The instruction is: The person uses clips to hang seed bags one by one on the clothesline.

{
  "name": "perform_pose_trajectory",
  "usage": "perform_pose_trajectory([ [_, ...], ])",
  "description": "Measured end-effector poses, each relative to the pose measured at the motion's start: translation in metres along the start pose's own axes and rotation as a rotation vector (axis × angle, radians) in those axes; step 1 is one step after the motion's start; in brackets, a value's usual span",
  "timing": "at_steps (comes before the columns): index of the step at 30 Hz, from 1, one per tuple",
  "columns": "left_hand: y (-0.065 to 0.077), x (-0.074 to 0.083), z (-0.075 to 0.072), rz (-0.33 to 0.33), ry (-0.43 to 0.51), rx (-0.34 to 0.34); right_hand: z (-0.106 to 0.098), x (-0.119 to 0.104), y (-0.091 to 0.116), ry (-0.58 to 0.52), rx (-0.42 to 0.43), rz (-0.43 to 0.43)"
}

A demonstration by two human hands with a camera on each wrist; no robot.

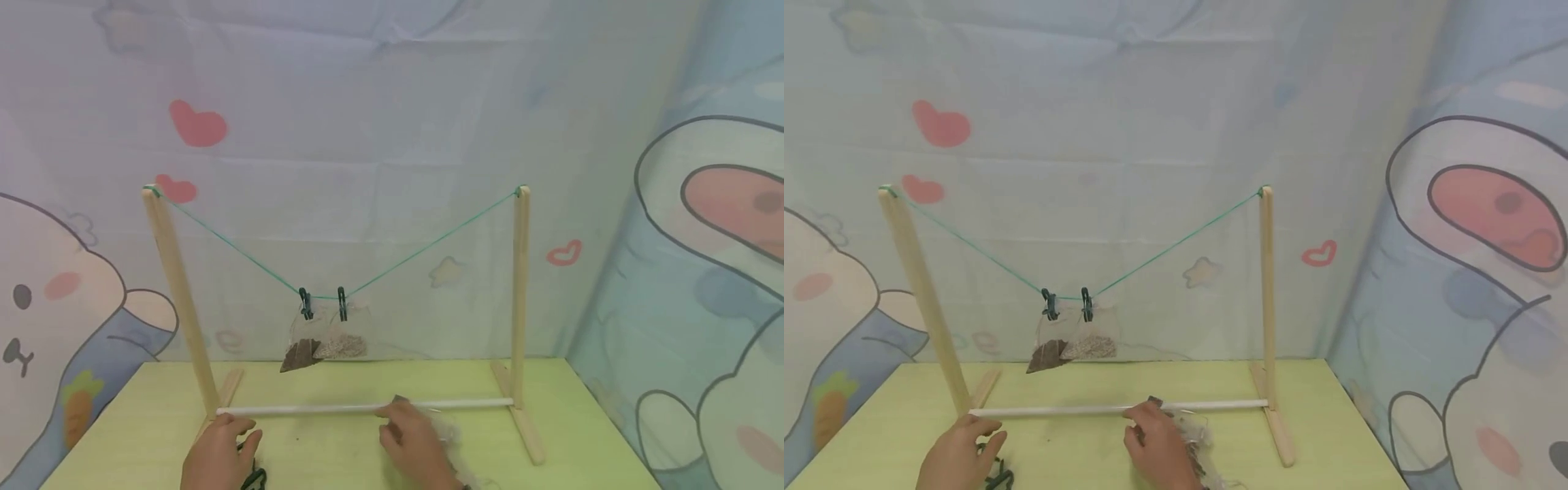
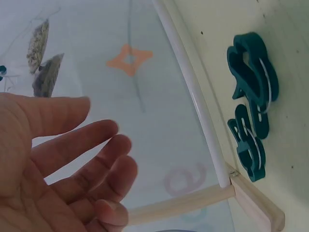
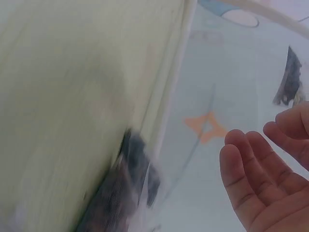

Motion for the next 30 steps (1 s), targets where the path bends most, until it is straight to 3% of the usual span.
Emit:
perform_pose_trajectory([
  [4, -0.002, -0.007, 0.001, -0.059, 0.009, -0.13, 0.01, -0.017, -0.006, -0.133, -0.141, 0.067],
  [9, -0.002, -0.013, 0.009, -0.101, -0.009, -0.211, 0.027, -0.034, -0.009, -0.204, -0.245, 0.109],
  [17, -0.002, -0.024, 0.023, -0.201, -0.036, -0.312, 0.05, -0.047, -0.008, -0.198, -0.38, 0.1],
  [30, 0.0, -0.028, 0.031, -0.252, -0.096, -0.402, 0.061, -0.048, -0.005, -0.286, -0.507, 0.156],
])
Point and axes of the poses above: each hand's wrist, its own y-axis away from the middle knuckle, its own z-axis out of the palm, x = y × z, the point moved 2 cm from there along -y, towards the middle knuckle, and after that the axes turned 8 degrees about y, right-handed, at the moved point
